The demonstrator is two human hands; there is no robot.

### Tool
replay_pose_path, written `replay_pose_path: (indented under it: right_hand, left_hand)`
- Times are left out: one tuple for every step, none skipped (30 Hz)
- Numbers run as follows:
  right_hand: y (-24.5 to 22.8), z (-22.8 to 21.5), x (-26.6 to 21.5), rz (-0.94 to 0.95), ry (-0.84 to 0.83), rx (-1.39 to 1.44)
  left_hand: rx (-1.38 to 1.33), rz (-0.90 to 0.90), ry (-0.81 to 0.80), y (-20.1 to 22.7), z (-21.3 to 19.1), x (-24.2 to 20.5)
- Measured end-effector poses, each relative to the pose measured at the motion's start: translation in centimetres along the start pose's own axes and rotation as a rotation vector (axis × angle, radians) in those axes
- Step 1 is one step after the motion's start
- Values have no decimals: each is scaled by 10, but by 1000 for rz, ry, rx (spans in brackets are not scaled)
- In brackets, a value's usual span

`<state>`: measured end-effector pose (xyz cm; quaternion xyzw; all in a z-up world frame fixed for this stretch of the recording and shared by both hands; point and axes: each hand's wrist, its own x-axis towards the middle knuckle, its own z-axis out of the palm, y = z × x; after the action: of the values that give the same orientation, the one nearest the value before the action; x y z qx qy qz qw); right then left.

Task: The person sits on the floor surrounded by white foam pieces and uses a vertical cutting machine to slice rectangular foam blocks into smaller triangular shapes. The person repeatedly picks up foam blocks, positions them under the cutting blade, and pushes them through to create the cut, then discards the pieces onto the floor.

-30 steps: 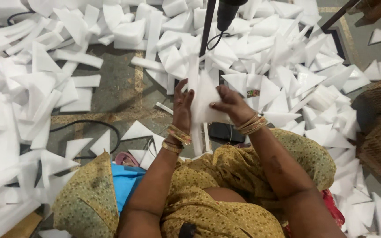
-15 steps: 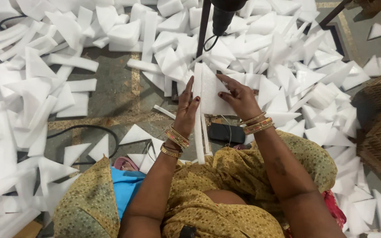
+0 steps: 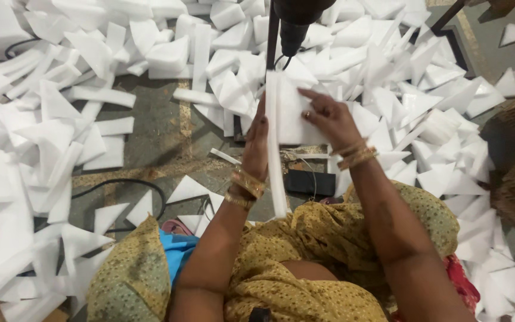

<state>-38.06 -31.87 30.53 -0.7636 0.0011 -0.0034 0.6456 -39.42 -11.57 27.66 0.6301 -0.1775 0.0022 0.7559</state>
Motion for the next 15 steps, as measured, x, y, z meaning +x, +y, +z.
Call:
replay_pose_path:
  right_hand:
    - [-4, -1, 11, -11, -5, 132]
    - [-8, -4, 22, 9, -6, 113]
    - [-14, -9, 33, 34, -7, 92]
    - [-19, -14, 45, 58, -9, 72]
    - [-26, -19, 57, 56, -13, 126]
    - [-34, -22, 69, 55, -17, 181]
    - [-40, -24, 77, 56, -22, 234]
    - [-46, -26, 82, 24, -47, 249]
    - [-52, -29, 83, -8, -73, 263]
    - [-57, -30, 82, -40, -99, 277]
    - [-61, -30, 76, -44, -106, 257]
    - [-64, -31, 66, -48, -113, 237]
    - [-67, -32, 56, -53, -119, 215]
    - [-69, -31, 47, -26, -105, 171]
    - [-70, -30, 34, 7, -91, 130]
  left_hand:
    - [-76, -4, -11, -2, 2, 11]
    - [-181, -25, -32, -5, 2, 28]
    - [-289, -50, -52, -9, 3, 47]
    - [-396, -76, -71, -13, 4, 65]
    - [-534, -99, -96, -15, 5, 82]
    - [-673, -121, -122, -16, 7, 98]
    - [-812, -144, -146, -17, 9, 109]
    - [-768, -179, -104, -15, 10, 115]
    - [-724, -212, -62, -12, 12, 119]
    - [-680, -245, -20, -7, 13, 119]
    - [-577, -304, 14, -3, 15, 114]
    - [-474, -363, 46, 2, 17, 103]
    - [-372, -422, 75, 5, 18, 91]
    - [-342, -325, 84, 8, 20, 78]
    - [-312, -235, 91, 8, 21, 62]
